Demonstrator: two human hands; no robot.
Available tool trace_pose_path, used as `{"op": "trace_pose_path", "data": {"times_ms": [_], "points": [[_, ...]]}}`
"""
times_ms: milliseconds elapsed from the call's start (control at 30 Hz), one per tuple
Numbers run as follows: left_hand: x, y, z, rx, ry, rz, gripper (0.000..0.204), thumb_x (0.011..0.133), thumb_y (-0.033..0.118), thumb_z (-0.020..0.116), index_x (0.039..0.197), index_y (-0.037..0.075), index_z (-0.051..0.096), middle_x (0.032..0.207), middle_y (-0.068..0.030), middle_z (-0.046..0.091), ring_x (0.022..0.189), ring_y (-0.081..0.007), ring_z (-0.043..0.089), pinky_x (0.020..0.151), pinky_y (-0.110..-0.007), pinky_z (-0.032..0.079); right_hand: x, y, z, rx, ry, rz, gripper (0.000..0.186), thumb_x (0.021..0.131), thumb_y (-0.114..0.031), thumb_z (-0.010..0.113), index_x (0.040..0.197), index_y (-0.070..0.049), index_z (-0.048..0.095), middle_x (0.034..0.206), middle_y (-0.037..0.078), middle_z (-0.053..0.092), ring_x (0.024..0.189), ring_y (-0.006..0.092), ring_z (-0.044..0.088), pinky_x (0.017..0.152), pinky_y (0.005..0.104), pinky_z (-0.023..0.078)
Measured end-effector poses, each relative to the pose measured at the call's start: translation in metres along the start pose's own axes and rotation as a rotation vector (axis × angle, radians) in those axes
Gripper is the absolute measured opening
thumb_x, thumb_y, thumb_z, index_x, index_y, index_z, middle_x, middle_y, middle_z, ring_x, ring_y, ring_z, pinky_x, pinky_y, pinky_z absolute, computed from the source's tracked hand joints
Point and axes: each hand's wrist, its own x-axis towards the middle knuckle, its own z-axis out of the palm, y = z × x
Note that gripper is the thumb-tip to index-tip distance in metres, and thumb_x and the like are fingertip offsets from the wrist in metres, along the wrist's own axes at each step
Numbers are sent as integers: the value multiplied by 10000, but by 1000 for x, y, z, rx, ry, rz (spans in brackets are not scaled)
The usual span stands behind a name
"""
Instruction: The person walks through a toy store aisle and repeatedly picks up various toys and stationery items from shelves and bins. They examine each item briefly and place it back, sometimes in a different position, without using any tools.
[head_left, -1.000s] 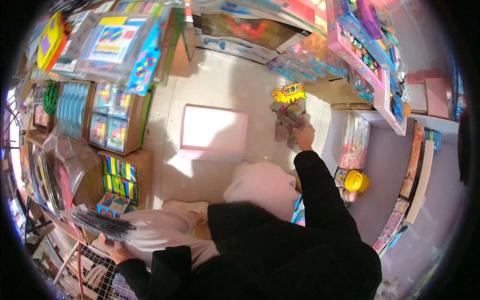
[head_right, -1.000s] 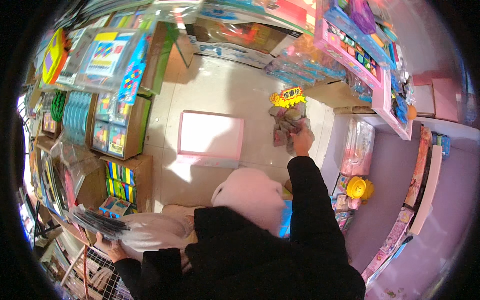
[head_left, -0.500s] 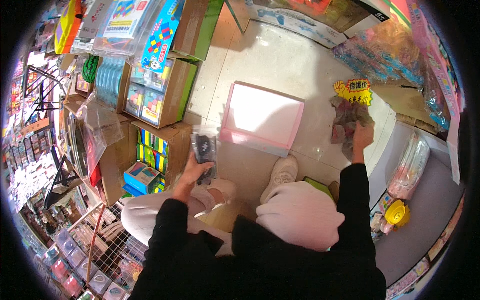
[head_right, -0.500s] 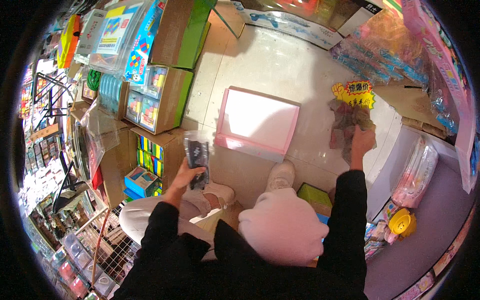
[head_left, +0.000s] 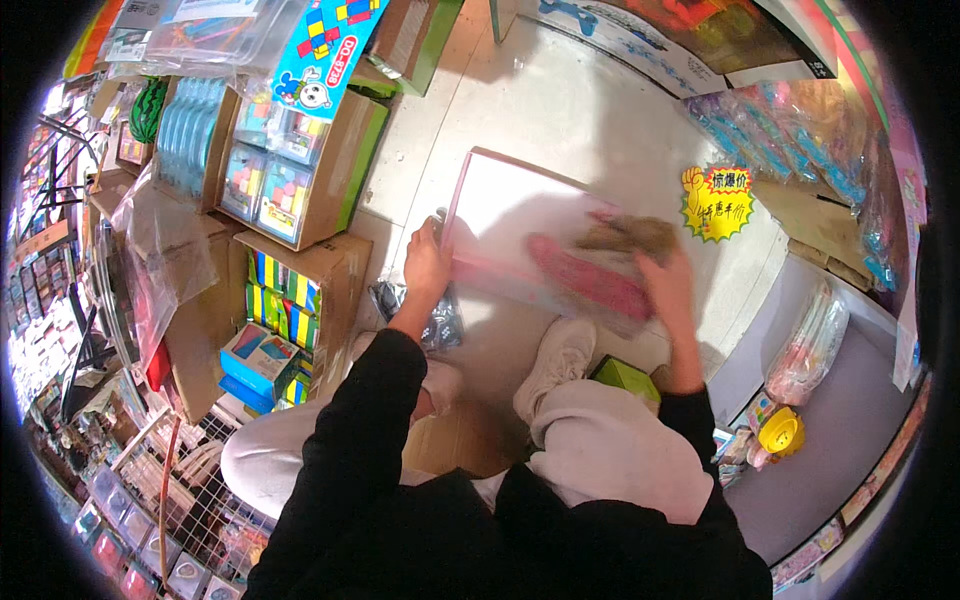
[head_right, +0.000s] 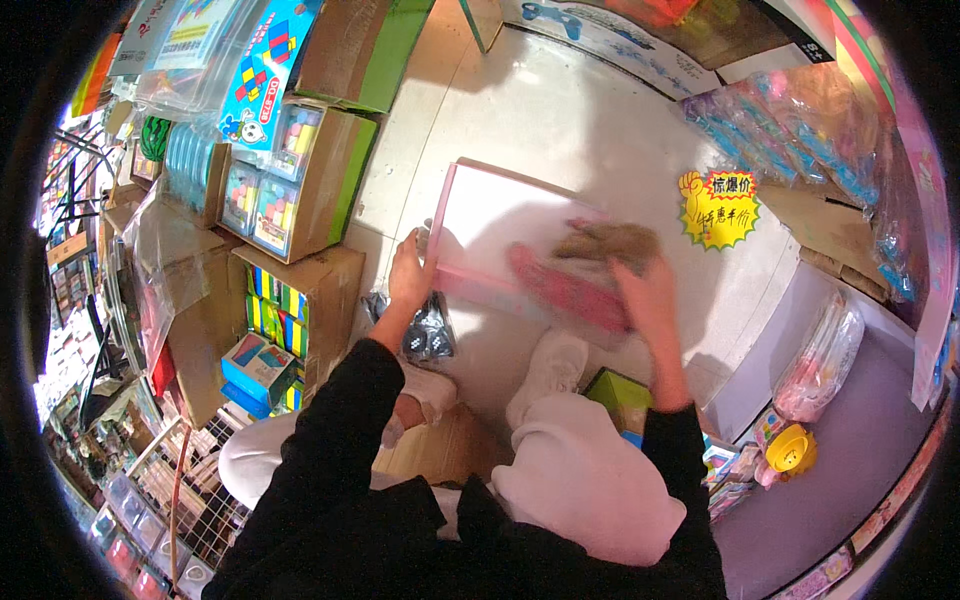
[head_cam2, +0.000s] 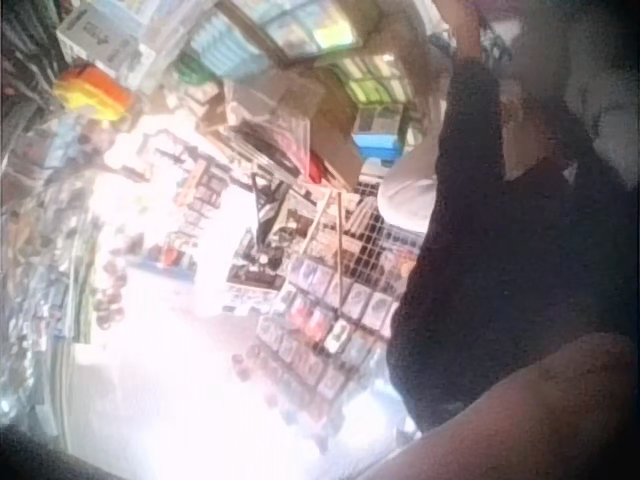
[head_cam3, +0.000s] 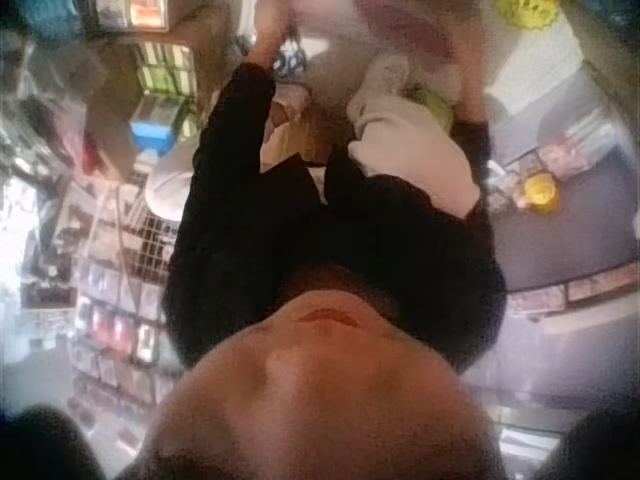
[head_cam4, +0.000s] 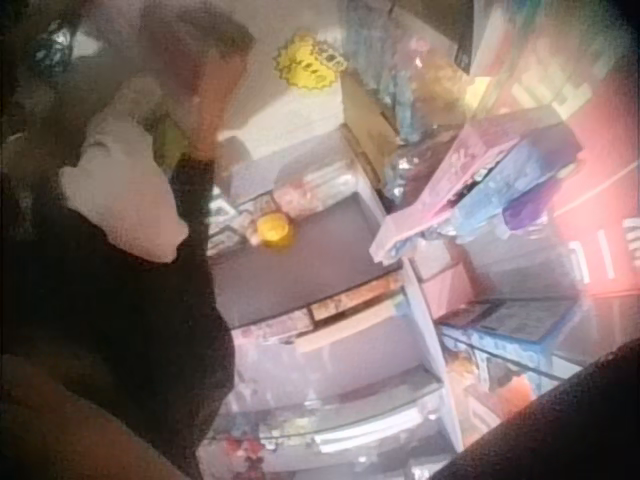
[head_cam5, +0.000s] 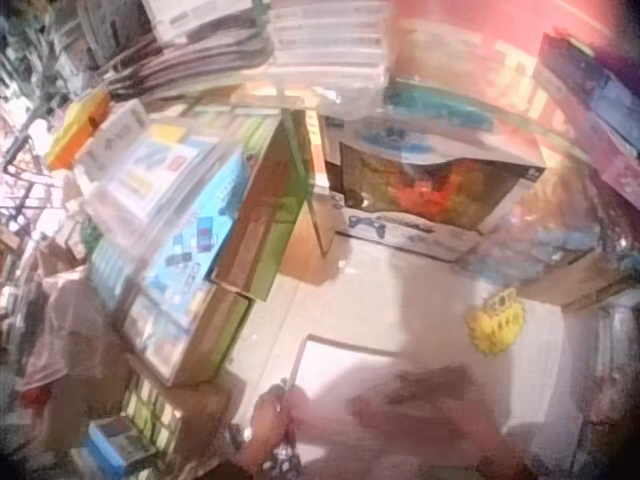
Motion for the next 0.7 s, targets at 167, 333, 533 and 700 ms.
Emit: {"op": "trace_pose_path", "data": {"times_ms": [167,333,533,700], "points": [[32,-7,18,160,-131,-10,308,923,171,539,1222,104,565,1033,-186,648,871,-422,663,768,-507,541,15,7,107,-447,-190,98,671,782,-327,754,1323,-21,498,1199,244,594,1131,384,581,930,459,491],[32,-12,26,148,-73,77,271,913,133,516,1173,106,587,976,-190,658,825,-421,665,742,-503,544,40,15,154,-318,14,174,713,743,-280,789,1334,-30,479,1252,225,526,1186,413,501,981,472,454],[34,-16,21,81,-73,114,176,888,114,554,1027,79,656,902,-195,669,826,-415,656,740,-508,522,70,-52,259,-218,-10,-362,550,717,-142,749,1241,-84,589,1221,166,602,1182,356,545,982,459,447],[34,-19,13,-26,-73,-23,168,869,117,642,1012,42,686,929,-200,697,895,-403,661,805,-472,518,86,-39,248,-280,-207,-749,439,759,-41,656,1196,-48,610,1187,183,643,1123,335,601,957,445,471]]}}
